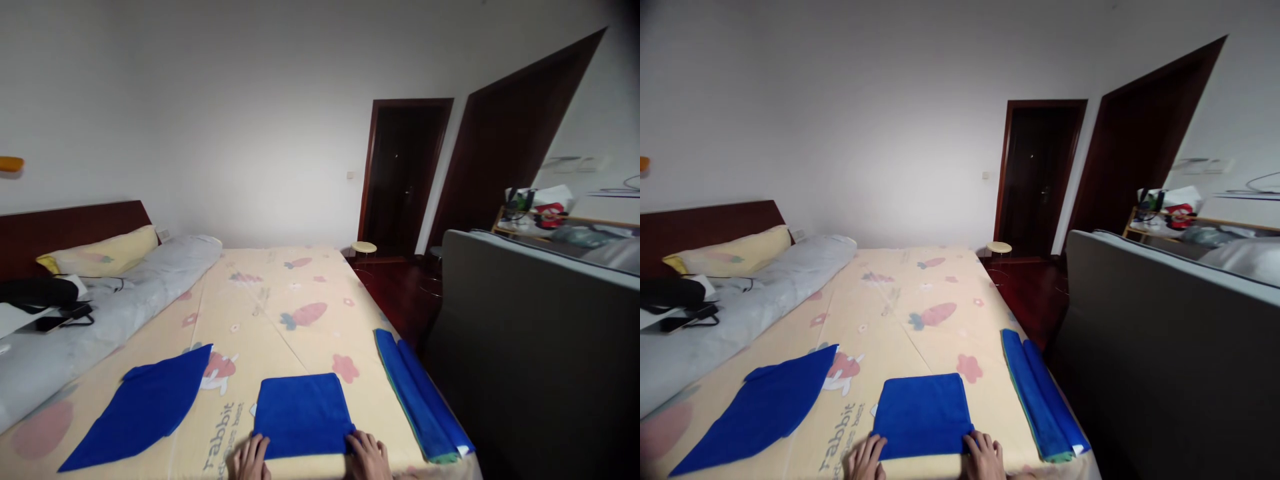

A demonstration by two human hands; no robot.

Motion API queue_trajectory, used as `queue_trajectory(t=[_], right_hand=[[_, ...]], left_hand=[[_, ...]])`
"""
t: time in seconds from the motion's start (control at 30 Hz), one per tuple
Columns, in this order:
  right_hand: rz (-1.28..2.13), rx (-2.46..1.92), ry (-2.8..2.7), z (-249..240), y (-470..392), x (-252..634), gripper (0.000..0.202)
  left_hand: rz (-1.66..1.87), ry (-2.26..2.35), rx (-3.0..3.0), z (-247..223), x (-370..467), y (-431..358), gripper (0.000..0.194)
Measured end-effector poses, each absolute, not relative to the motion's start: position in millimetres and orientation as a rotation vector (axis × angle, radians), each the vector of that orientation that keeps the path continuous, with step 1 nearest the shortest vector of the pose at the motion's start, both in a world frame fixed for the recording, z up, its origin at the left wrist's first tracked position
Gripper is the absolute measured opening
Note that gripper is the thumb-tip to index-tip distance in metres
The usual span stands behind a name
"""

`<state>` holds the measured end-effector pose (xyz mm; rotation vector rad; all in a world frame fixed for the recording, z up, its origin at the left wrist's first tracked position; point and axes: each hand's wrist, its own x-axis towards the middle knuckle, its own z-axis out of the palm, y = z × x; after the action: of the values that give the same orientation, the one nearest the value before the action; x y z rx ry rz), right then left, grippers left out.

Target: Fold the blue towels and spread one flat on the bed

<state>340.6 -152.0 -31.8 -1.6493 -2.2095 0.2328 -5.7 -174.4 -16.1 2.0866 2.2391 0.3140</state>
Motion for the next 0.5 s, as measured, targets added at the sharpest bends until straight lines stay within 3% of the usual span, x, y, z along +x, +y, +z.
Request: queue_trajectory(t=[0.2, 0.37, 0.5], right_hand=[[0.176, -1.726, -2.129, -15, -143, 329, 0.048], [0.281, -1.596, -2.049, 25, -137, 335, 0.028], [0.495, -1.585, -1.895, 36, -137, 338, 0.017]], left_hand=[[0.382, 2.063, 2.136, 9, -23, -164, 0.062], [0.622, 1.866, 2.147, 36, -43, -158, 0.043], [0.817, 1.797, 1.880, 31, -51, -156, 0.032]])
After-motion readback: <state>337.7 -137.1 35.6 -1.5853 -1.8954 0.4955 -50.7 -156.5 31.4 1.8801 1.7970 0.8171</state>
